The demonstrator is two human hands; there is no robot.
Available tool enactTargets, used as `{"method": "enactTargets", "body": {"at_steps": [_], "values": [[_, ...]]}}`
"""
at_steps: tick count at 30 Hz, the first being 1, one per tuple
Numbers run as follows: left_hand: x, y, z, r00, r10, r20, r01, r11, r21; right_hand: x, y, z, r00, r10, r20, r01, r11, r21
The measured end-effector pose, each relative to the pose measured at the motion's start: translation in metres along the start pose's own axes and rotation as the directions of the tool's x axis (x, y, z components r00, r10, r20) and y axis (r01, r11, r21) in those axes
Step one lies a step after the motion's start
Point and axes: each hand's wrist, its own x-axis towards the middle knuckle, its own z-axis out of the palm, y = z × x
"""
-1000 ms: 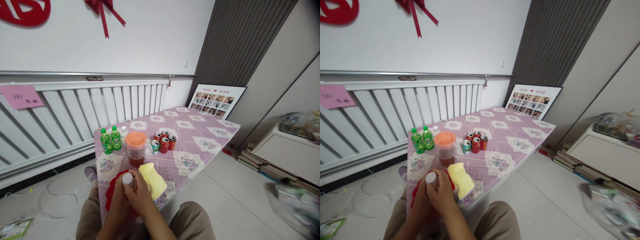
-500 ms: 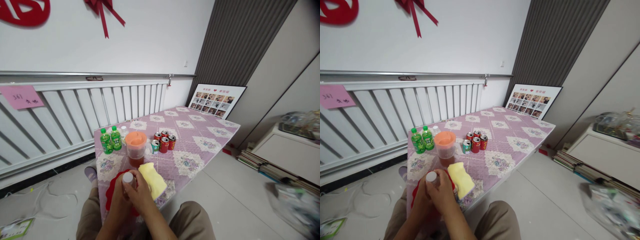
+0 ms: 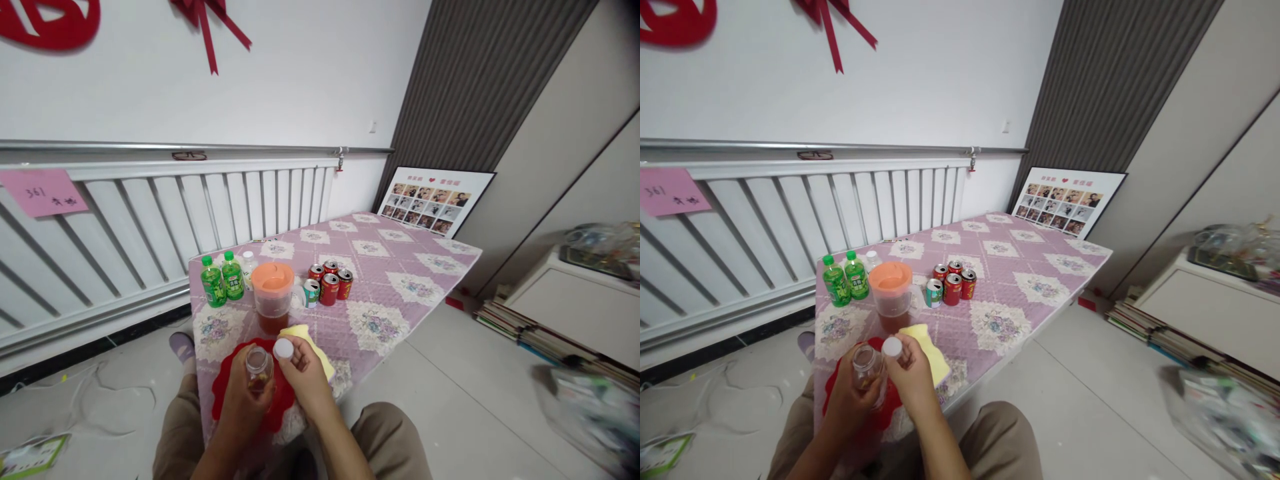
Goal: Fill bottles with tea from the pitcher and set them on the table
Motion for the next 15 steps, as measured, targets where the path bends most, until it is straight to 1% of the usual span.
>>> {"method": "enactTargets", "body": {"at_steps": [3, 6, 8, 9, 11, 12, 14, 15], "values": [[-0.001, -0.002, 0.001, 0.999, -0.036, 0.017, 0.037, 0.999, -0.030, 0.003, 0.009, -0.014, 1.000, 0.004, -0.018, -0.004, 1.000, -0.016], [-0.001, -0.004, 0.001, 0.997, -0.080, 0.020, 0.082, 0.994, -0.071, 0.008, 0.019, -0.031, 0.996, 0.000, -0.091, -0.006, 0.998, -0.069], [0.000, -0.004, 0.000, 0.996, -0.085, 0.023, 0.087, 0.994, -0.070, 0.012, 0.023, -0.046, 0.988, -0.030, -0.154, 0.002, 0.983, -0.184], [0.000, -0.004, 0.000, 0.997, -0.078, 0.022, 0.079, 0.995, -0.054, 0.014, 0.024, -0.055, 0.982, -0.057, -0.180, 0.006, 0.962, -0.272], [0.001, -0.002, -0.002, 0.998, -0.057, 0.017, 0.058, 0.998, -0.012, 0.017, 0.025, -0.071, 0.973, -0.122, -0.196, 0.013, 0.876, -0.481], [0.002, 0.000, -0.002, 0.999, -0.051, 0.013, 0.050, 0.999, 0.006, 0.018, 0.025, -0.078, 0.970, -0.161, -0.181, 0.025, 0.808, -0.589], [0.002, 0.002, -0.003, 0.999, -0.048, 0.008, 0.048, 0.999, 0.025, 0.020, 0.026, -0.090, 0.966, -0.243, -0.090, 0.084, 0.622, -0.779], [0.003, 0.003, -0.004, 0.999, -0.050, 0.006, 0.050, 0.998, 0.024, 0.022, 0.027, -0.094, 0.962, -0.272, -0.031, 0.123, 0.529, -0.840]]}}
